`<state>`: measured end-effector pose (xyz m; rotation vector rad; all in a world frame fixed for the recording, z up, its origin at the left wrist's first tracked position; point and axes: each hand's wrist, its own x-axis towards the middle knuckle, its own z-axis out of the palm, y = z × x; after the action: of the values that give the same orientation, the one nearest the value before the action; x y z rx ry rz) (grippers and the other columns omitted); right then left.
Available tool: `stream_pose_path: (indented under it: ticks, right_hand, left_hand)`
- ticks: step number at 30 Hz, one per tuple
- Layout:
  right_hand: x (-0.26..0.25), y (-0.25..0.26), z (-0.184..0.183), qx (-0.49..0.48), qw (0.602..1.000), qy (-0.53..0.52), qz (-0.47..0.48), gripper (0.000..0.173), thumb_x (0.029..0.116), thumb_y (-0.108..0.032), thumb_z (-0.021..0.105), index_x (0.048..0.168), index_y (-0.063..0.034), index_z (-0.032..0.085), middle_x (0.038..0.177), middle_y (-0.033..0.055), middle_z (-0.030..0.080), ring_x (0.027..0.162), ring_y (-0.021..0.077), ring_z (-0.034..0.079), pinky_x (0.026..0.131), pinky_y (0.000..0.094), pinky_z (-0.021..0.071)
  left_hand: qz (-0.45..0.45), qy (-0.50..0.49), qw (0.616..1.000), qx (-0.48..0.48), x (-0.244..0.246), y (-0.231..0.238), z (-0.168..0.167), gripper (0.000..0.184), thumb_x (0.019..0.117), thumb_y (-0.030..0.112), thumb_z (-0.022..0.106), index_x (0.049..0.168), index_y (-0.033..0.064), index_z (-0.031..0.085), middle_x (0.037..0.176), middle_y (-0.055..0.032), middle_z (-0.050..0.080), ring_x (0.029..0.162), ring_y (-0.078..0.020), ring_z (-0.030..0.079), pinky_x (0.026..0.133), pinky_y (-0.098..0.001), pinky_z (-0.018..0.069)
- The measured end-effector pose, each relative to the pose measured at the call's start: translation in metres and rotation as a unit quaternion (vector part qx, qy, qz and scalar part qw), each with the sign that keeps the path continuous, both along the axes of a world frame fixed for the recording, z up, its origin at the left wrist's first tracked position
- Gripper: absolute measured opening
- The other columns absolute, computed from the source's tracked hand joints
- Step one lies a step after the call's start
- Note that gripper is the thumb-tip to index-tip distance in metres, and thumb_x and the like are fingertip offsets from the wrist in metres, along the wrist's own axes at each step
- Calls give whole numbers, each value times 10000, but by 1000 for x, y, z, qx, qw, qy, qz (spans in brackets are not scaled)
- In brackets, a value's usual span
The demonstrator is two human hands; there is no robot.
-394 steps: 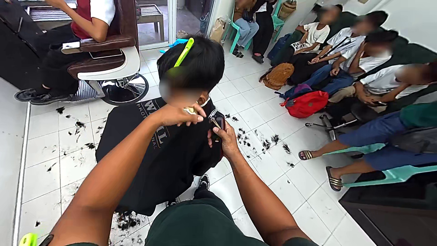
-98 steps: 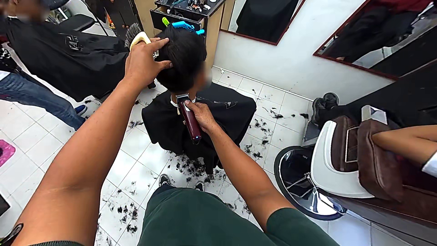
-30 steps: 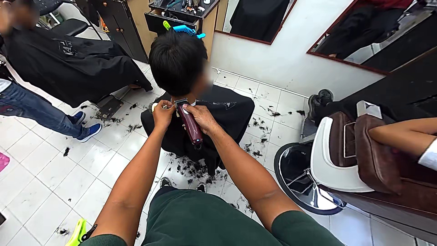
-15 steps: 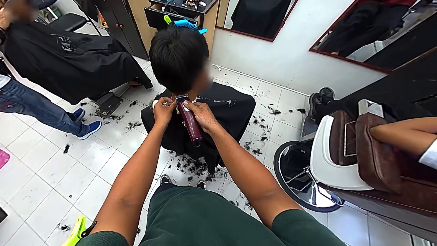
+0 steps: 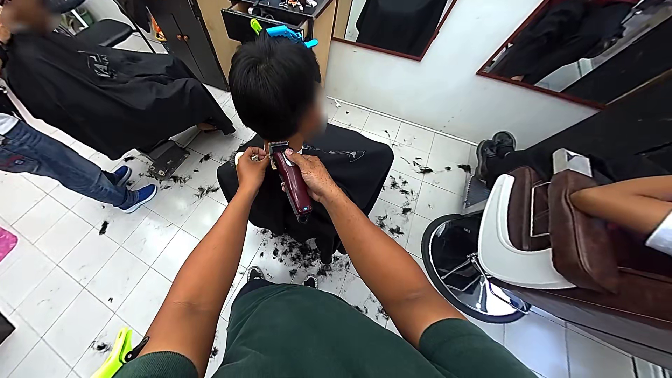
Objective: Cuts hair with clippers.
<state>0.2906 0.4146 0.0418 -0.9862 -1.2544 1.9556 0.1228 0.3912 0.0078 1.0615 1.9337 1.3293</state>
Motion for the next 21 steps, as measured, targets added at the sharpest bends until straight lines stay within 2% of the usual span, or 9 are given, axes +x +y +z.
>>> stream_pose_path:
  ticks: [4,7,11,16,18,21]
  right_hand:
    - [0,-1,4,0,1000,-17,-1,472,1103,-406,437,1082,21,637,853,133,677,679,222,688,644,408,622]
    - [-1,1,-3,29,1000,-7,-7,457,1098,-391,458,1134,33,627,906,157,677,731,244,694,684,432,624]
    - [-1,2,-4,13,999,-34,6,479,1095,-412,465,1103,34,639,893,159,691,713,246,704,663,421,628]
    - [-4,1,-8,90,995,-41,-20,430,1085,-374,499,1112,33,636,917,154,680,774,239,698,735,436,616]
    - [-2,1,-8,84,995,-57,-11,457,1085,-401,491,1073,29,645,893,147,678,751,231,686,715,425,603]
    - [-2,2,-7,62,997,-47,-8,480,1098,-409,454,1082,32,642,889,156,685,724,245,701,684,434,626]
  left_hand:
    - [-4,5,1000,-1,-1,1,-1,225,932,109,719,1111,-5,643,924,-108,630,713,-173,574,665,-383,509]
    - [-4,3,1000,-2,-1,2,-1,230,936,114,725,1114,-3,641,931,-102,634,709,-160,570,662,-367,507]
    - [-3,-3,1000,0,-1,2,-2,215,933,107,728,1098,3,639,897,-89,624,691,-148,562,651,-357,501]
    - [-2,-5,1000,8,-1,3,-3,199,933,97,726,1087,3,643,903,-78,622,689,-132,550,644,-333,490]
    - [-3,-6,1000,8,-2,3,-4,205,924,90,731,1085,0,641,899,-87,624,694,-143,556,653,-347,496]
    - [-2,-5,1000,3,-2,3,-4,220,924,112,745,1087,6,643,898,-85,626,696,-146,561,652,-351,496]
